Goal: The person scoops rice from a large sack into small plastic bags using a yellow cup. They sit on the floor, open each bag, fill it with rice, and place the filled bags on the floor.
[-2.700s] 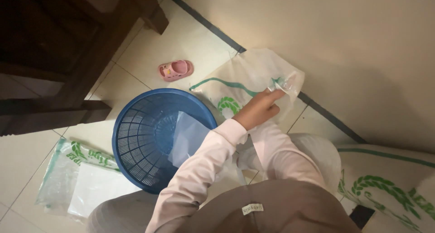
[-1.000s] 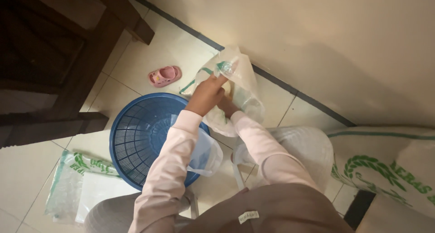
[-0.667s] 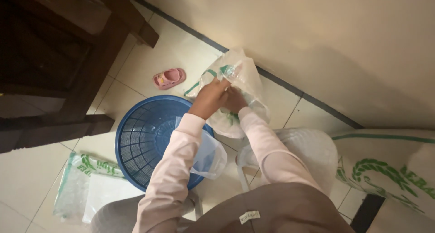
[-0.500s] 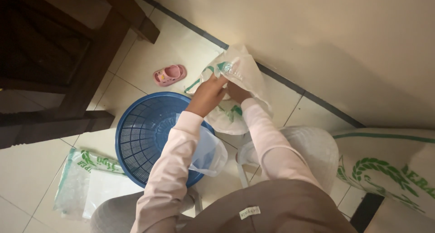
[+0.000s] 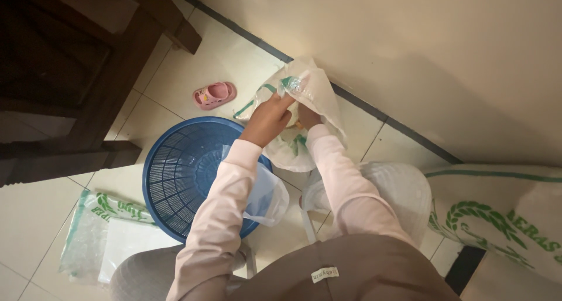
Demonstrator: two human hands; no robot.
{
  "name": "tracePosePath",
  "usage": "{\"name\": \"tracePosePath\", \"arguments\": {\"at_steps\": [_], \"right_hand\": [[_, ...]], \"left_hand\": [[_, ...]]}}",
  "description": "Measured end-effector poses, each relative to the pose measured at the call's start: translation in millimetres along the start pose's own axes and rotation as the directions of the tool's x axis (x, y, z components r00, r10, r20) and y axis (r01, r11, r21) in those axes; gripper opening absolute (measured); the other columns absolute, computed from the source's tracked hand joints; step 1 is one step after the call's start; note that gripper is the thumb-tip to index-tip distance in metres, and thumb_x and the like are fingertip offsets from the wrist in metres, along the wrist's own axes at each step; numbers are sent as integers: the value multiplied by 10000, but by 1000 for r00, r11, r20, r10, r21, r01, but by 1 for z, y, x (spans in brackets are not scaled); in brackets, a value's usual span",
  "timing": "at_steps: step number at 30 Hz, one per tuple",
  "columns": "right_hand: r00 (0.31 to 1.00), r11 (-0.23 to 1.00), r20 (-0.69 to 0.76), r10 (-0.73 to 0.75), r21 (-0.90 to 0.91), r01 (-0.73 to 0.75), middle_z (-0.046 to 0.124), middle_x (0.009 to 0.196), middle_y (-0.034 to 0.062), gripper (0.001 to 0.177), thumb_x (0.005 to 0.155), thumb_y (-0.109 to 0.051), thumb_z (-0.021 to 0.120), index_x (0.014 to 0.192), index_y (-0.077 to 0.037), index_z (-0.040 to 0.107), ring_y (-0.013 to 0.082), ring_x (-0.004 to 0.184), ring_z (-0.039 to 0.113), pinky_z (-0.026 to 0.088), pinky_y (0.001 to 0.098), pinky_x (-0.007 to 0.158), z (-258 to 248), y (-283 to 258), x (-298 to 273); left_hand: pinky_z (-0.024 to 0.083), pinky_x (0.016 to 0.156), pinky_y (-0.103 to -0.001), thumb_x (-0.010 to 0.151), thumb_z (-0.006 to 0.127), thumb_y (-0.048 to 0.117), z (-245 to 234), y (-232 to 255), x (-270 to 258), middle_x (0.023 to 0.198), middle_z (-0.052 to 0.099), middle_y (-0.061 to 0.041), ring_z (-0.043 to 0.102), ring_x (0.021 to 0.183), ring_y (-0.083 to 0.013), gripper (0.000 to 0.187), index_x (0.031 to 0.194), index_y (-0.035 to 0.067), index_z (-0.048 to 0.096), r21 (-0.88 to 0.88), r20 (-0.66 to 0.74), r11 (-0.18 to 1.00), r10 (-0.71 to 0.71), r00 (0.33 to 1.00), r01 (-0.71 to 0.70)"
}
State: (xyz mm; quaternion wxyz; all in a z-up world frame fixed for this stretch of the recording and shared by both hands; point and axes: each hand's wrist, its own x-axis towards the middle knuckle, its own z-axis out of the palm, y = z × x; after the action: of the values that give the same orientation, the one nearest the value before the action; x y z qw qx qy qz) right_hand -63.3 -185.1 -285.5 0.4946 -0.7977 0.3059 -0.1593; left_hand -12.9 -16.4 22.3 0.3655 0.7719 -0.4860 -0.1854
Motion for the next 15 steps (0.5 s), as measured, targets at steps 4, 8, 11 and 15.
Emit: {"name": "tracePosePath", "arguments": {"at_steps": [4, 8, 11, 15], "right_hand": [[927, 958, 241, 286, -99, -270, 629, 1270, 242, 400, 1050, -263, 530, 1322, 29, 561, 377, 1170, 598, 453, 466, 1002, 1, 7, -12], [794, 892, 409, 450, -156, -425, 681, 1108, 190, 318, 1008, -248, 583, 1197, 7, 608, 317, 972, 653, 515, 447, 851, 0, 11, -30], [814, 937, 476, 332, -70, -342, 695, 1032, 137, 269, 983, -241, 596, 1137, -23, 624, 252, 855, 659, 531, 409, 758, -10, 15, -39], [760, 933, 608, 230, 85, -350, 713, 929, 67, 204, 949, -233, 612, 1058, -63, 644, 165, 700, 667, 554, 358, 634, -25, 19, -42]], "left_hand": [[516, 875, -502, 854, 598, 1, 0, 3, 1, 1354, 580, -247, 635, 1070, -445, 613, 1430, 202, 541, -23, -16, 999, 38, 999, -39], [520, 887, -495, 860, 594, 7, 2, 4, 0, 1404, 555, -242, 637, 1074, -441, 654, 1471, 223, 508, -31, 3, 999, 18, 1000, -17], [527, 868, -487, 854, 587, 2, 0, 5, 1, 1426, 545, -239, 640, 1059, -441, 701, 1506, 232, 468, -37, 12, 999, 21, 1000, -21], [535, 836, -487, 866, 589, 4, 1, 8, 3, 1439, 538, -234, 653, 999, -439, 714, 1518, 262, 454, -9, 47, 999, -51, 998, 51]]}}
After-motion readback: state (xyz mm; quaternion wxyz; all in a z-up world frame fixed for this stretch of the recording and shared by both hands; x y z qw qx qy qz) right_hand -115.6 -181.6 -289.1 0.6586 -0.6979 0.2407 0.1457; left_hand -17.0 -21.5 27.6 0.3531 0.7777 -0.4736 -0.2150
